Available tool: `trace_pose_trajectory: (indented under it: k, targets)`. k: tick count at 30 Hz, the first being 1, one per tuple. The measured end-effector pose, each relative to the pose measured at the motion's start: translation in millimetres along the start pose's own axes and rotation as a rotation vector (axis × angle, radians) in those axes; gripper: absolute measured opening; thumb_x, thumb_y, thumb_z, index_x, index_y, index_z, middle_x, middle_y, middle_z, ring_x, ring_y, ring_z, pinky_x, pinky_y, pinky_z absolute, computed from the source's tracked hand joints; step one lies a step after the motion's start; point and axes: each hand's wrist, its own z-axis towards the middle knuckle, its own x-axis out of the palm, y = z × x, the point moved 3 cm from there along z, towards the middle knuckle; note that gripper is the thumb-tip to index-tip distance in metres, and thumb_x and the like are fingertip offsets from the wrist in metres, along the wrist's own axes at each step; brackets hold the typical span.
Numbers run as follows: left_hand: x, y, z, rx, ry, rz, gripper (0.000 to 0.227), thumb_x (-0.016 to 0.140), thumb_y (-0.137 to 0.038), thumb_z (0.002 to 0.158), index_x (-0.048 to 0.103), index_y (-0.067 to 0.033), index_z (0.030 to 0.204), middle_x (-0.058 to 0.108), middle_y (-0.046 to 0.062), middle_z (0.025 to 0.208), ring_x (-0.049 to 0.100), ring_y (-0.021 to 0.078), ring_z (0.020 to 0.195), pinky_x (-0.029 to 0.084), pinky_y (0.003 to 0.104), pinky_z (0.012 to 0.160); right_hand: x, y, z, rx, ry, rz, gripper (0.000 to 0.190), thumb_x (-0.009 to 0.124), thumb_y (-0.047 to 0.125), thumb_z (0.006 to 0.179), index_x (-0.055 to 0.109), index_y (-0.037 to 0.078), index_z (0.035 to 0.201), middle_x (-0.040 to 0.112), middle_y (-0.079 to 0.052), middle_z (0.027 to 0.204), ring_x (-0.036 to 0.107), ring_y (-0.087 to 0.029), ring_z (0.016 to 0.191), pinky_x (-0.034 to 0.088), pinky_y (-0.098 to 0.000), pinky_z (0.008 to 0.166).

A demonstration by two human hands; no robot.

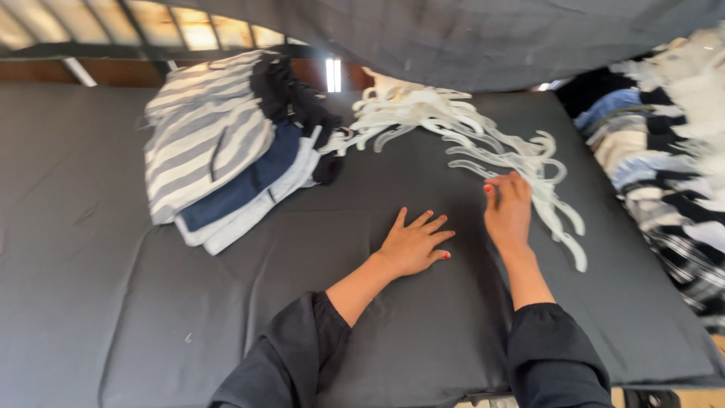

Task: Hanging shorts onto plastic hangers in a clothing store.

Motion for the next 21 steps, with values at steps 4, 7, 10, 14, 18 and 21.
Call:
trace_pose_trajectory:
  k: [4, 7, 10, 14, 18, 21]
  targets:
    - [-7.6, 49.3, -29.5, -0.087, -0.085, 0.016, 0.047, 0.050, -0.052, 0.103, 0.058, -0.0291, 0.144, 0.046, 0.003, 0.161, 0.035, 0.0277, 0.153, 0.013, 0.072, 0.119, 50.1, 56.0, -10.9, -0.055, 0.189, 0.112, 0.009, 0.072, 0.021, 0.102, 0.072, 0.013, 0.106, 0.066, -0.011, 0.107, 0.062, -0.037, 0.119, 0.050, -0.0460, 0.102]
    - [-11.1, 87.2, -49.4, -0.139, -0.247, 0.042, 0.041, 0.055, -0.048, 0.101, 0.065, -0.0286, 0.135, 0.058, 0.004, 0.148, 0.047, 0.0264, 0.144, 0.017, 0.071, 0.119, 72.9, 78.9, -22.0, -0.018, 0.318, 0.140, 0.014, 0.070, 0.027, 0.103, 0.073, 0.013, 0.106, 0.067, -0.008, 0.107, 0.064, -0.035, 0.117, 0.053, -0.0452, 0.099]
    - [-10.3, 133.3, -58.6, -0.182, -0.546, 0.089, 0.028, 0.062, -0.042, 0.097, 0.072, -0.0301, 0.121, 0.071, 0.001, 0.123, 0.061, 0.0206, 0.126, 0.028, 0.061, 0.116, 74.7, 87.6, -27.6, -0.015, 0.394, 0.099, 0.016, 0.069, 0.029, 0.103, 0.073, 0.014, 0.108, 0.066, -0.007, 0.111, 0.064, -0.033, 0.118, 0.054, -0.0443, 0.098]
    - [-65.0, 165.4, -81.2, -0.239, -1.074, 0.154, 0.019, 0.067, -0.018, 0.090, 0.075, -0.0318, 0.102, 0.063, -0.008, 0.094, 0.063, 0.0176, 0.087, 0.049, 0.035, 0.081, 70.9, 86.0, -31.9, -0.056, 0.440, 0.080, 0.020, 0.069, 0.029, 0.102, 0.072, 0.013, 0.114, 0.064, -0.009, 0.117, 0.062, -0.034, 0.121, 0.053, -0.0427, 0.101]
    - [-102.1, 202.1, -121.3, -0.487, -1.163, 0.279, 0.030, 0.071, -0.018, 0.084, 0.071, -0.0323, 0.110, 0.056, -0.004, 0.096, 0.056, 0.0224, 0.085, 0.042, 0.041, 0.077, 65.9, 88.0, -31.2, -0.059, 0.477, 0.068, 0.023, 0.068, 0.031, 0.102, 0.070, 0.013, 0.118, 0.063, -0.010, 0.121, 0.062, -0.034, 0.123, 0.052, -0.0436, 0.101]
    - [-98.8, 238.3, -143.3, -0.695, -1.135, 0.218, 0.053, 0.078, -0.024, 0.086, 0.062, -0.0193, 0.137, 0.056, 0.011, 0.137, 0.049, 0.0340, 0.133, 0.034, 0.052, 0.108, 65.1, 87.1, -30.7, -0.035, 0.527, 0.093, 0.025, 0.066, 0.030, 0.103, 0.069, 0.014, 0.122, 0.062, -0.010, 0.124, 0.059, -0.035, 0.128, 0.050, -0.0450, 0.105]
